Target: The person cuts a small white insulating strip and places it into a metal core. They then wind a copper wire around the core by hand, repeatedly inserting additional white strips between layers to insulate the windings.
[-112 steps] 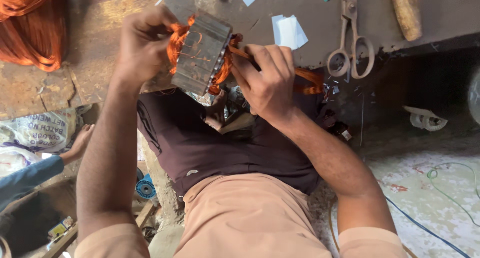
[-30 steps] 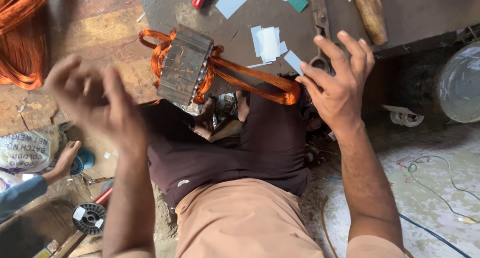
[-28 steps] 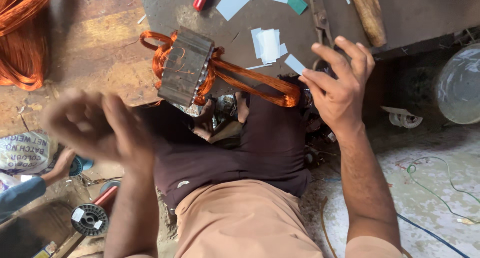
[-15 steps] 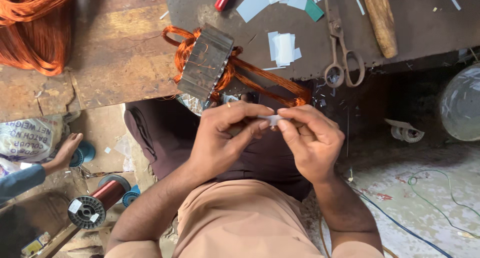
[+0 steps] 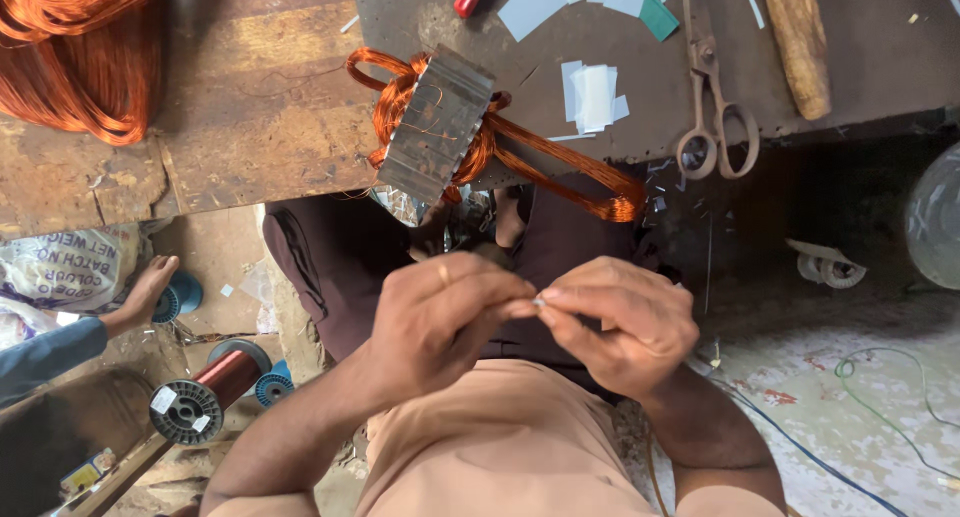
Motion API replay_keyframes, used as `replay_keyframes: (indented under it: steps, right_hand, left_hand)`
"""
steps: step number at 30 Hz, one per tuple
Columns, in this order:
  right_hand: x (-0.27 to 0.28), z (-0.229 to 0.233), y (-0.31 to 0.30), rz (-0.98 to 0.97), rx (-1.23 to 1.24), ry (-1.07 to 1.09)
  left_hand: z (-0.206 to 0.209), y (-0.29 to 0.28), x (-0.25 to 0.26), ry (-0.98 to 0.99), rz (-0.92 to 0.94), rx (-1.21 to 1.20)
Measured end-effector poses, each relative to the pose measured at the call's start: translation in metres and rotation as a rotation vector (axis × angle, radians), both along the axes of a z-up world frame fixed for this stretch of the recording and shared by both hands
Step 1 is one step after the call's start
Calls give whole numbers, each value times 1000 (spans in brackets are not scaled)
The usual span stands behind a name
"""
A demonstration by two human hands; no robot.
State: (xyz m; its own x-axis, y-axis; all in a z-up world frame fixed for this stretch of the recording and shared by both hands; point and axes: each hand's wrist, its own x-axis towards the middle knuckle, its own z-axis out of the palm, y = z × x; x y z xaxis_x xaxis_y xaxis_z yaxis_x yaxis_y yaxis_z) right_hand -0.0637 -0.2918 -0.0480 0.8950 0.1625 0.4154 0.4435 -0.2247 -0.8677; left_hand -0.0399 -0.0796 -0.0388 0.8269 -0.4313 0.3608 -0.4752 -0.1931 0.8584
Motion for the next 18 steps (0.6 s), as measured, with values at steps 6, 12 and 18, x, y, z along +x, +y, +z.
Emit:
replay_keyframes:
  steps: [6, 12, 18]
  right_hand:
    - [42, -33, 20, -268, -148, -80]
    - [71, -64, 46, -312, -361, -217]
    - [75, -77, 46, -315, -382, -250]
  left_hand:
    - [-11, 74, 20, 254, 605, -227]
    - [-60, 98, 68, 441, 529, -115]
    - [-65, 87, 102, 508, 368, -77]
